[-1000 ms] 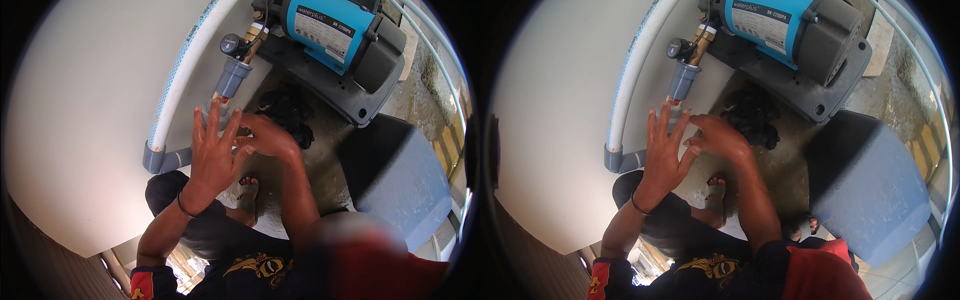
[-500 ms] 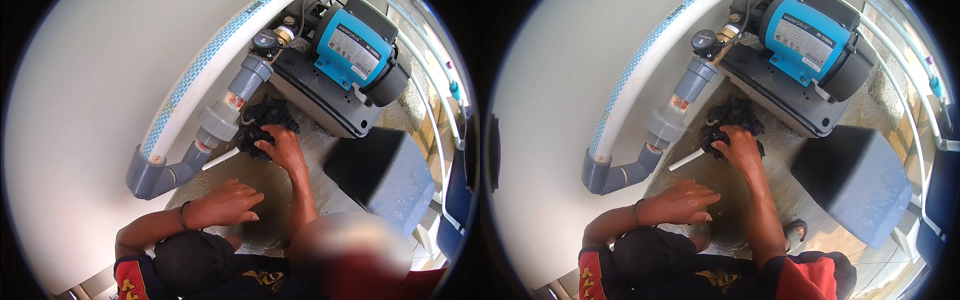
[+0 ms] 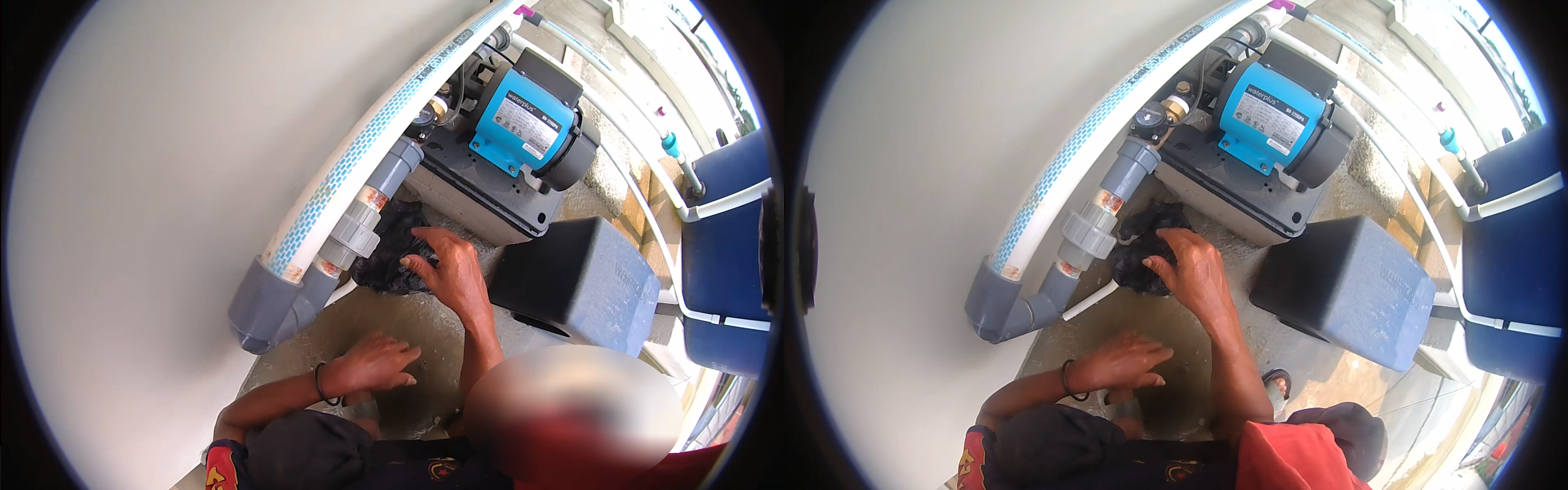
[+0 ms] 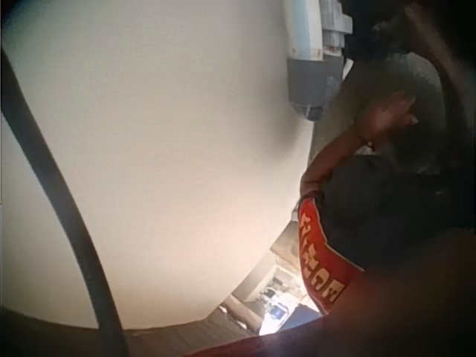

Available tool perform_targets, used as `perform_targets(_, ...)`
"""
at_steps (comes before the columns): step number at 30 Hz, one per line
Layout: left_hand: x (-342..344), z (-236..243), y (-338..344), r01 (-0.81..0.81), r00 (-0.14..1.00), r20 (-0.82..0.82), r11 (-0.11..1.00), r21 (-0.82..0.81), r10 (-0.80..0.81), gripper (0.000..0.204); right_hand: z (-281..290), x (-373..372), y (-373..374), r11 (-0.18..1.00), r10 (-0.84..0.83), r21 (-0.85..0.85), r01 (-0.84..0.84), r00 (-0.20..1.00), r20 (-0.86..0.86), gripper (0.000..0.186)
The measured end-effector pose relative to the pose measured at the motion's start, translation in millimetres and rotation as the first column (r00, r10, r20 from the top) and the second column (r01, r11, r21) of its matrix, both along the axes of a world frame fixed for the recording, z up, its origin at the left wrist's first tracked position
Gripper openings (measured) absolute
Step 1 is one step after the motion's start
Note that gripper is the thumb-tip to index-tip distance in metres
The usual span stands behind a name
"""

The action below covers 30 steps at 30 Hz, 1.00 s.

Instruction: The person uses a dark cloth to wipe water from a leaking pipe joint near a water pump. They repeatedly tighten the pipe coupling by hand, wipe the area, and check for leaks. The pipe remains wet throughout the clip.

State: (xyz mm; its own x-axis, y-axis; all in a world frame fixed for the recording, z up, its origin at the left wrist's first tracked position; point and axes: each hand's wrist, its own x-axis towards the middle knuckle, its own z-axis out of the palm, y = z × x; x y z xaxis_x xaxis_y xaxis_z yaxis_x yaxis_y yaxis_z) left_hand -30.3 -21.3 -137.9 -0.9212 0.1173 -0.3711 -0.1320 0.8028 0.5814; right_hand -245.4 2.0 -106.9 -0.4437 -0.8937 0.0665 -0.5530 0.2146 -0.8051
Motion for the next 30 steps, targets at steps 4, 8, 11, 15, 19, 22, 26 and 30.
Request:
perform_targets(4,7.8,0.7,1.5,-0.014,0.993,-0.116,0.990,0.137,0.030,0.056,43.5,24.5,-15.4,0.896,0.081,-0.402,-0.189,0.959,-0.271,0.052)
perform_targets(8,8.9,9.6,0.6,0.040,0.996,0.079,0.988,0.147,-0.052,0.061,81.1,21.4,-40.2,0.794,0.316,-0.316,-0.520,0.796,-0.516,0.064)
perform_targets(11,7.6,19.1,-0.2,0.042,0.995,0.083,0.990,0.134,-0.053,0.060,95.0,14.5,-64.0,0.726,0.439,-0.203,-0.658,0.669,-0.599,0.075)
perform_targets(15,8.1,25.1,-2.4,0.037,0.999,0.022,0.990,0.134,-0.040,0.059,88.3,21.2,-86.4,0.643,0.594,0.023,-0.766,0.479,-0.646,0.079)
perform_targets(19,13.2,21.5,-2.0,0.023,1.000,0.001,0.991,0.135,-0.023,0.058,70.2,33.1,-97.3,0.572,0.480,-0.092,-0.815,0.423,-0.768,0.082)
perform_targets(22,16.5,18.8,-2.3,-0.001,0.999,-0.036,0.986,0.165,0.007,0.058,61.6,34.8,-100.2,0.608,0.422,-0.196,-0.769,0.523,-0.741,0.080)
perform_targets(26,17.4,21.7,-4.8,0.000,0.999,0.052,0.981,0.194,-0.010,0.059,58.0,34.9,-98.6,0.664,0.466,-0.172,-0.727,0.583,-0.666,0.078)
perform_targets(30,12.5,27.5,-3.1,-0.008,0.997,0.081,0.980,0.197,-0.008,0.063,57.4,41.2,-95.1,0.726,0.402,-0.289,-0.624,0.727,-0.557,0.071)
